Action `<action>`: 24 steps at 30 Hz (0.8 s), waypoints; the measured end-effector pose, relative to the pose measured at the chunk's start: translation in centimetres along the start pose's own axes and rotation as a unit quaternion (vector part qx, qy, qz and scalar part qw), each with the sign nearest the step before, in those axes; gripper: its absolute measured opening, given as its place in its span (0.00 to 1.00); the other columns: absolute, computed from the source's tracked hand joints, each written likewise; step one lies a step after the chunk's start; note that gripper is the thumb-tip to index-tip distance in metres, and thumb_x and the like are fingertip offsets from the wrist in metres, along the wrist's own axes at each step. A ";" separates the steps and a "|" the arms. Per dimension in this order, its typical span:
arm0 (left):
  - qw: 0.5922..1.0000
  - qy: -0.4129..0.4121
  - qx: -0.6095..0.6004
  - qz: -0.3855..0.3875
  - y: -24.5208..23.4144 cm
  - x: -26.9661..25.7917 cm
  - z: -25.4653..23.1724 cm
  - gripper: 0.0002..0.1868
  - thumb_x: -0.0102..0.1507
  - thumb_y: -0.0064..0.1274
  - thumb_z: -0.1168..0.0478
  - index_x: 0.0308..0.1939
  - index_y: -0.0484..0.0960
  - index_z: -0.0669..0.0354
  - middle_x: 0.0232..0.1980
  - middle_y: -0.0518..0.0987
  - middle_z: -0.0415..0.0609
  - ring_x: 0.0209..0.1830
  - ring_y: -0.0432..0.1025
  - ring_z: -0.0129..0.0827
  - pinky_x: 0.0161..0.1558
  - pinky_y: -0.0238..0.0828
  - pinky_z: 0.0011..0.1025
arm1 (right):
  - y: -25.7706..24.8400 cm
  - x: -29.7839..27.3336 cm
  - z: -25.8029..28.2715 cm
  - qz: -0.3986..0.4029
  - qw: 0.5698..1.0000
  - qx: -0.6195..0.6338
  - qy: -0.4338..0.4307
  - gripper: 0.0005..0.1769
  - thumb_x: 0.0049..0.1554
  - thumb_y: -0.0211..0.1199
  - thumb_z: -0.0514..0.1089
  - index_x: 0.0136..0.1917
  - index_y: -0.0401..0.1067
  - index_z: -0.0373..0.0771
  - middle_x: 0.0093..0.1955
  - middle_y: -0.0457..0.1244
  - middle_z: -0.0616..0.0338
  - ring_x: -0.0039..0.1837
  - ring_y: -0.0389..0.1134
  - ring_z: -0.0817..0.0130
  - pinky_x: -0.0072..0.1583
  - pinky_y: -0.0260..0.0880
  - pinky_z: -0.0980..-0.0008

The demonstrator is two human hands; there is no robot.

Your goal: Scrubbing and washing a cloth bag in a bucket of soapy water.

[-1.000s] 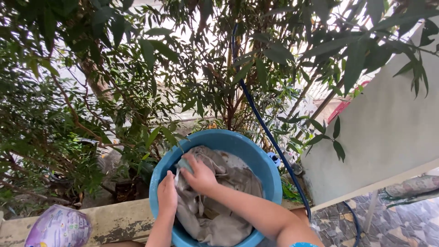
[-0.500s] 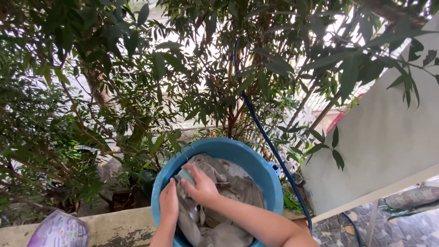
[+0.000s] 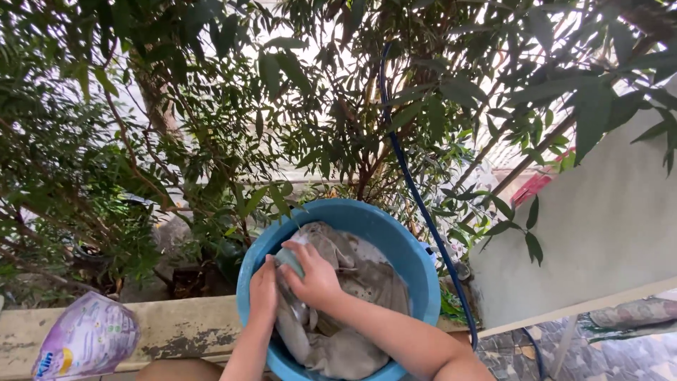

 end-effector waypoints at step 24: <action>1.000 -0.011 0.027 0.002 1.3 -2.0 -4.4 0.28 0.73 0.43 0.42 0.25 0.71 0.58 0.26 0.63 0.36 0.29 0.56 0.23 0.32 0.54 0.29 | 1.3 2.2 -8.0 0.040 0.980 -0.128 0.149 0.27 0.62 0.57 0.57 0.73 0.62 0.54 0.58 0.65 0.45 0.57 0.69 0.41 0.56 0.69 0.47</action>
Point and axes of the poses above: each hand's wrist, its own x-axis towards the middle knuckle, its own y-axis out of the palm, z = x × y, the point moved 4 cm from there along x, towards the middle knuckle
